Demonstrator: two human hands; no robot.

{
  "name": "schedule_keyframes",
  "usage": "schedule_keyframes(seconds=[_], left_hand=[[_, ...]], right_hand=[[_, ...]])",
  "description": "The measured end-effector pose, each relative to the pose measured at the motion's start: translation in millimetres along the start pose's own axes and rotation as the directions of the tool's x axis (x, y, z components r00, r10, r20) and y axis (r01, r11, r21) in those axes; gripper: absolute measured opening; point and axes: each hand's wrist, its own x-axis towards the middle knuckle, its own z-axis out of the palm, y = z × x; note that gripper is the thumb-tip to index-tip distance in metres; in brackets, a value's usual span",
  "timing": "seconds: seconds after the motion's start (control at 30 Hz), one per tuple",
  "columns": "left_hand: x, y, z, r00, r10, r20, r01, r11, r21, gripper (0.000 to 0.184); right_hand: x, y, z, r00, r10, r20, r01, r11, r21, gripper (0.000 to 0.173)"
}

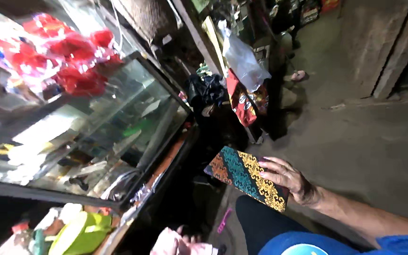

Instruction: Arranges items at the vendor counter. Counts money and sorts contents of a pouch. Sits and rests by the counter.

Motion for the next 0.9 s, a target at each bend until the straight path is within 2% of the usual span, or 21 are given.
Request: schedule_keyframes(seconds=[0.17,0.23,0.3,0.37,0.43,0.5,0.53,0.6,0.67,0.73,0.83,0.87,0.9], left_hand=[[-5.7,11.1,97.1,0.992,-0.104,0.067,0.105,0.994,-0.015,0.034],[-12.6,4.1,127.9,0.987,-0.157,0.026,0.158,0.988,-0.002,0.036],[-14.3,-5.0,148.3,0.985,-0.171,-0.029,0.172,0.984,0.042,0.035],[-7.7,-14.4,158.7,0.992,-0.123,0.007,0.124,0.992,-0.018,0.025],[0.4,-20.4,162.6,0.997,-0.080,0.003,0.080,0.994,-0.080,0.030],[3.1,-22.8,161.3,0.997,-0.065,-0.035,0.063,0.996,-0.059,0.033],[2.9,-23.4,159.2,0.997,-0.062,-0.044,0.060,0.997,-0.044,0.034],[2.0,-24.9,154.6,0.998,-0.048,-0.043,0.048,0.999,-0.010,0.035],[1.4,-28.5,151.5,0.999,-0.025,-0.020,0.026,0.999,0.034,0.038],[0.4,-32.6,151.7,1.000,-0.021,-0.002,0.021,0.995,0.099,0.045],[-1.3,-36.7,153.4,0.999,-0.050,0.012,0.049,0.994,0.093,0.045],[-1.2,-37.6,152.3,0.998,-0.052,0.022,0.050,0.996,0.078,0.046],[-0.7,-37.9,151.2,0.998,-0.047,0.032,0.045,0.997,0.070,0.047]], right_hand=[[9.2,-12.8,10.7,0.996,-0.055,0.063,0.056,0.998,-0.006,0.034],[12.1,-17.6,14.9,0.992,-0.072,0.104,0.074,0.997,-0.011,0.033],[12.7,-22.7,19.6,0.986,-0.101,0.134,0.104,0.995,-0.010,0.032],[10.4,-28.1,24.3,0.978,-0.126,0.168,0.128,0.992,-0.001,0.031],[7.6,-31.6,25.1,0.967,-0.114,0.227,0.108,0.993,0.041,0.033],[8.9,-33.3,17.8,0.931,-0.056,0.361,-0.002,0.988,0.157,0.043],[11.0,-34.5,11.9,0.896,-0.011,0.444,-0.106,0.966,0.237,0.053],[15.2,-36.7,1.0,0.829,0.090,0.551,-0.346,0.858,0.380,0.090],[18.1,-36.1,-2.0,0.797,0.237,0.556,-0.517,0.744,0.423,0.110],[23.1,-32.7,-1.4,0.732,0.365,0.575,-0.640,0.660,0.394,0.104],[30.0,-31.9,0.6,0.608,0.390,0.691,-0.751,0.563,0.344,0.079],[29.0,-33.8,2.7,0.596,0.378,0.709,-0.771,0.518,0.371,0.070],[26.2,-35.5,5.9,0.612,0.368,0.700,-0.770,0.480,0.421,0.059]])
